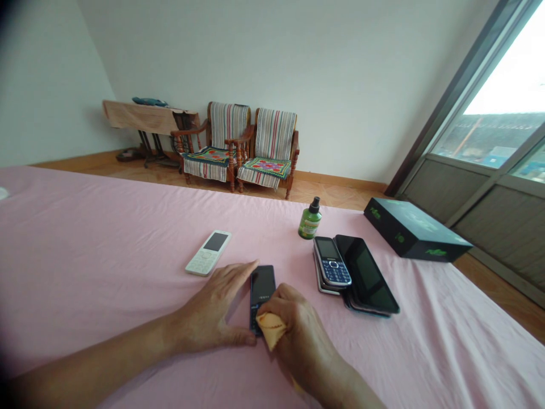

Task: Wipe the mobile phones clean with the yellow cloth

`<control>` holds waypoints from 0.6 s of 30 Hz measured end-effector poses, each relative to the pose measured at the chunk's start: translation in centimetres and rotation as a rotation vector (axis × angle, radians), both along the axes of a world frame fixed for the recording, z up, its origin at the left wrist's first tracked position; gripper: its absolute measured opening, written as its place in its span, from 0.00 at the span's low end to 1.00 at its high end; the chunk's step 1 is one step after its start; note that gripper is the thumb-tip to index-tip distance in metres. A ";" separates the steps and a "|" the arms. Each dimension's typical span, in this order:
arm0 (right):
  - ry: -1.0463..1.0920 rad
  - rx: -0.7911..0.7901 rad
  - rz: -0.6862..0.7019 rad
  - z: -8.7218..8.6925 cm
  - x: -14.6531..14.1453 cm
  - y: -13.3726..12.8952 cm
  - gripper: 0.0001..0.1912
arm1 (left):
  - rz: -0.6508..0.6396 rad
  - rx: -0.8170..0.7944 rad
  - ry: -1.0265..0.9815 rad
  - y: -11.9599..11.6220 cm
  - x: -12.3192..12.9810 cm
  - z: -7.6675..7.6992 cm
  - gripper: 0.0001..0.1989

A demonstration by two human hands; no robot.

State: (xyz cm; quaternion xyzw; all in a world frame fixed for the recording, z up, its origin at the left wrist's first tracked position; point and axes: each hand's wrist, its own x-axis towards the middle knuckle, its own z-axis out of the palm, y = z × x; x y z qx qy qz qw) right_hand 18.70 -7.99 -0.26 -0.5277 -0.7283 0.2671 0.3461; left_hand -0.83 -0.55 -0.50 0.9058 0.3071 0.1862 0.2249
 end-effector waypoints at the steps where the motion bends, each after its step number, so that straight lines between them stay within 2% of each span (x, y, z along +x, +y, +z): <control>1: 0.013 -0.003 0.015 0.1 0.0 0.0 0.16 | 0.000 0.001 0.001 0.0 0.0 0.0 0.57; 4: 0.075 -0.061 0.016 0.5 0.1 0.0 0.14 | 0.000 0.002 0.007 0.0 0.0 0.1 0.57; 8: 0.185 -0.310 -0.030 1.1 0.8 -0.5 0.04 | 0.000 0.003 0.021 -0.1 0.0 0.2 0.57; 10: 0.202 -0.396 -0.028 1.4 1.2 -0.7 0.06 | 0.004 0.006 0.029 -0.1 0.0 0.2 0.57; 18: 0.048 -0.276 -0.037 1.0 2.2 -0.2 0.07 | -0.003 0.029 0.052 0.1 0.0 -0.1 0.57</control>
